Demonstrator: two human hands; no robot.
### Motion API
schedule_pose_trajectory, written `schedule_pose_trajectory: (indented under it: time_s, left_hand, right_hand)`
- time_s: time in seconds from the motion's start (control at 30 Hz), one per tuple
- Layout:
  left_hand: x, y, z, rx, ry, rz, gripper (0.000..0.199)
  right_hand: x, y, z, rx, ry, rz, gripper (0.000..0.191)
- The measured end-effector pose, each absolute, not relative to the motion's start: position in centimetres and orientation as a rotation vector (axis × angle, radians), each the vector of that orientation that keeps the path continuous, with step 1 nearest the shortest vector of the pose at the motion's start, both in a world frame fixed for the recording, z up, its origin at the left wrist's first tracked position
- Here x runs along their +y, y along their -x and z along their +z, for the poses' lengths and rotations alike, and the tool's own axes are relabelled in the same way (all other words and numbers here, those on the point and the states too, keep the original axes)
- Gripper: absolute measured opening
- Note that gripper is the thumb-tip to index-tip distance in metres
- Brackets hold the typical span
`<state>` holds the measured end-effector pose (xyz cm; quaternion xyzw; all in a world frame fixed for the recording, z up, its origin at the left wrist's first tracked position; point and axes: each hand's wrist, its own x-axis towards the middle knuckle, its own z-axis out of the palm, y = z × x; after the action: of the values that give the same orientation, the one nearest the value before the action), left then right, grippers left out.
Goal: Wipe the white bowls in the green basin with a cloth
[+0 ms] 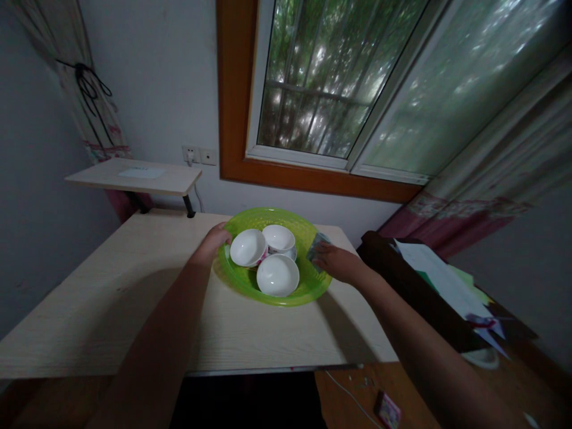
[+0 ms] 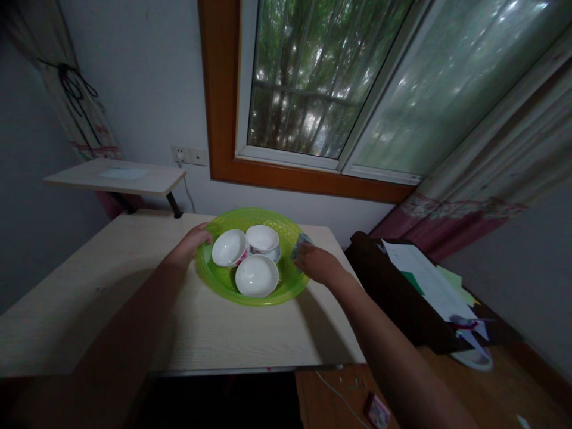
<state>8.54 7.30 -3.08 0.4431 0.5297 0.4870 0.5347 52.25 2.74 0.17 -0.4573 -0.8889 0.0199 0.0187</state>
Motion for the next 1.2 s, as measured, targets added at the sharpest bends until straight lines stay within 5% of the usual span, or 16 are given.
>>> schedule_pose_trajectory:
  time_s: [0.27, 0.8, 1.2]
  left_hand:
    - [7.2, -8.4, -3.4, 1.204, -1.067, 1.182, 0.051]
    - [7.9, -8.2, -4.0, 1.266, -1.067, 1.183, 0.049]
    - [7.3, -8.5, -3.5, 1.29, -1.06, 1.201, 0.043]
  right_hand:
    - [0.1, -54.4, -1.2, -2.605, 1.502, 0.13, 0.045]
    - [12.4, -48.9, 0.3, -2.209, 1.745, 0.252, 0.051]
    - [9.5, -51.5, -0.3, -1.632, 1.771, 0.695, 0.017]
